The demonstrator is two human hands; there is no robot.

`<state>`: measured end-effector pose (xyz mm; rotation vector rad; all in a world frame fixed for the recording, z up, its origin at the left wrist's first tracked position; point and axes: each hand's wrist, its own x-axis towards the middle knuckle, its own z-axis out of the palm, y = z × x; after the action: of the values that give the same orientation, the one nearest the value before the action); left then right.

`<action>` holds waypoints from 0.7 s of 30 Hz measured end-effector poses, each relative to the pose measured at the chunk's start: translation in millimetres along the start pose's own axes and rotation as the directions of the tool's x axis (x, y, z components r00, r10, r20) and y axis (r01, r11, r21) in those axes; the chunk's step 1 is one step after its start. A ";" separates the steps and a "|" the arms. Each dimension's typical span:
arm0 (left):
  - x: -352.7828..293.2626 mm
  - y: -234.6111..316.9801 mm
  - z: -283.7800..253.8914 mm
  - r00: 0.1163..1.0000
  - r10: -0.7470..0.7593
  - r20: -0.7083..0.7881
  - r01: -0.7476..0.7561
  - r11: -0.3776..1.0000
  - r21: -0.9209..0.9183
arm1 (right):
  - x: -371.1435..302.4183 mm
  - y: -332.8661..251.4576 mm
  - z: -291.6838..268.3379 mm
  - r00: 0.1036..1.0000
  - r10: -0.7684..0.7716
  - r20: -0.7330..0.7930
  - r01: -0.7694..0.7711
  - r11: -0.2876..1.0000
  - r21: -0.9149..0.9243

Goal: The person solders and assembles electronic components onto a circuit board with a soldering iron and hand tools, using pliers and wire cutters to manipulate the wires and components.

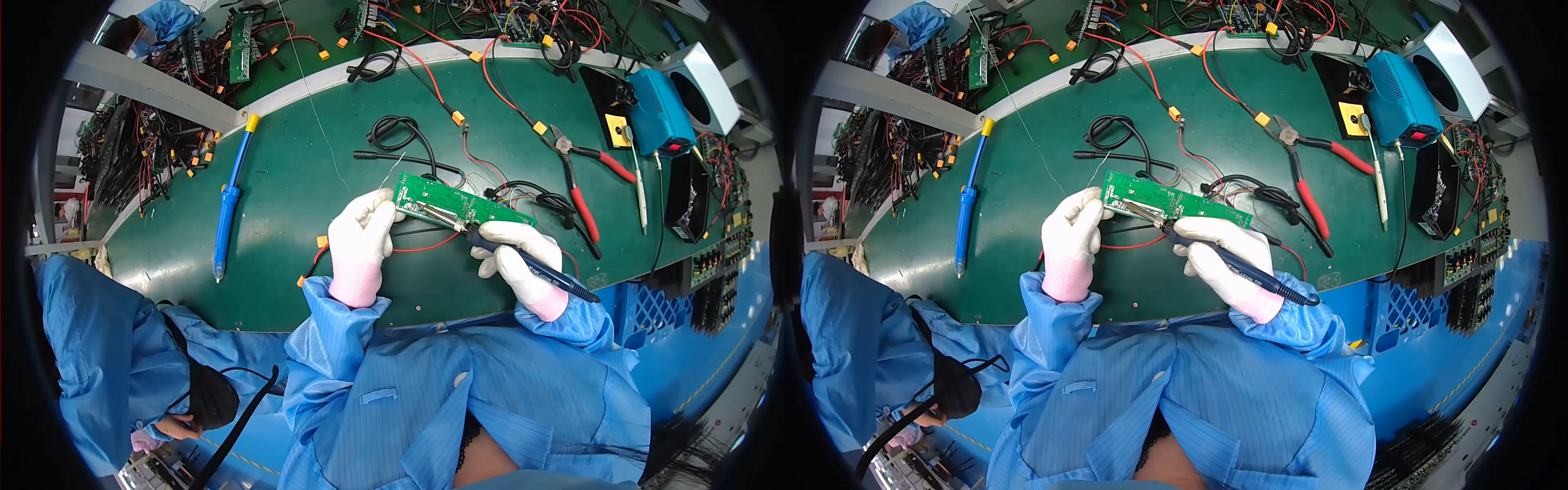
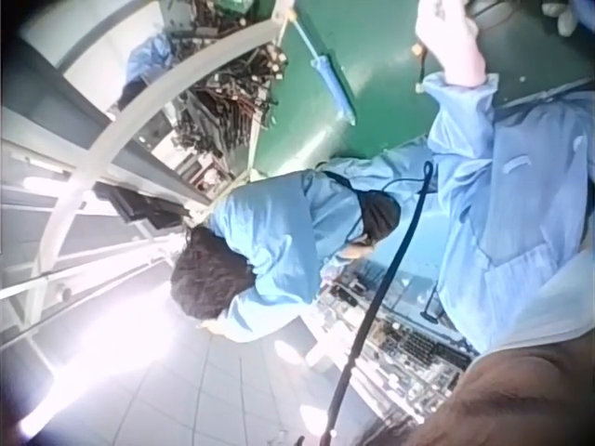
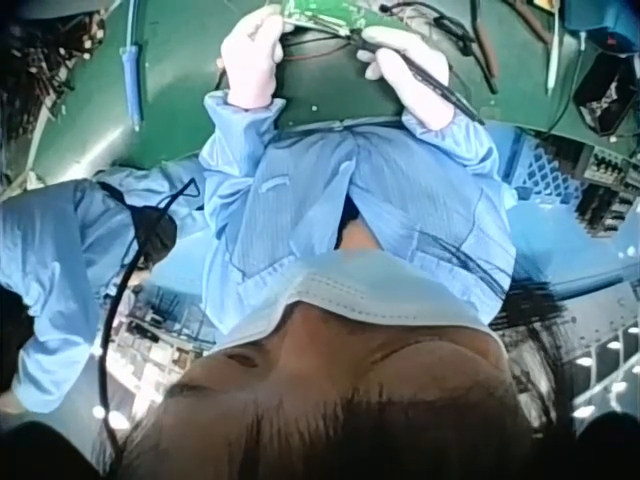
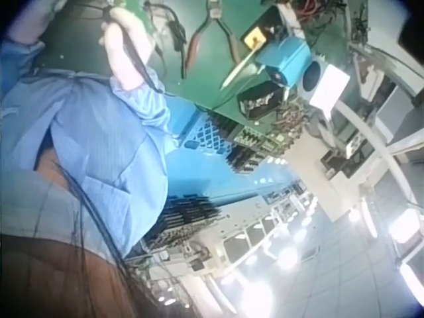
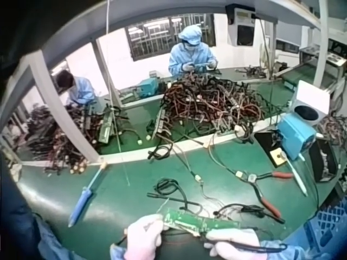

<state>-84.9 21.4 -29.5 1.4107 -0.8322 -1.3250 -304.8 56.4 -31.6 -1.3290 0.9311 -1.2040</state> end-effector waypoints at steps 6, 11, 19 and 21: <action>0.5 0.5 0.1 1.000 -0.004 -0.003 0.004 1.000 -0.022 | 1.9 -2.2 2.7 1.000 -0.025 -0.011 0.025 1.000 -0.018; 2.0 -2.1 -2.0 1.000 -0.009 0.018 0.010 1.000 -0.022 | 3.1 -3.5 1.8 0.999 -0.034 0.014 0.034 0.999 -0.018; 1.6 -2.2 -1.2 1.000 -0.020 0.022 0.021 0.999 -0.025 | 4.2 -4.9 0.6 0.997 -0.049 0.054 0.052 0.997 -0.051; 1.7 -2.4 -0.9 0.999 -0.026 0.022 0.026 0.999 -0.020 | 4.7 -4.9 0.7 0.996 -0.056 0.063 0.061 0.996 -0.072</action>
<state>-84.2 20.6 -32.3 1.3976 -0.8146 -1.3672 -303.8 52.5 -26.1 -1.4529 0.9061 -1.1766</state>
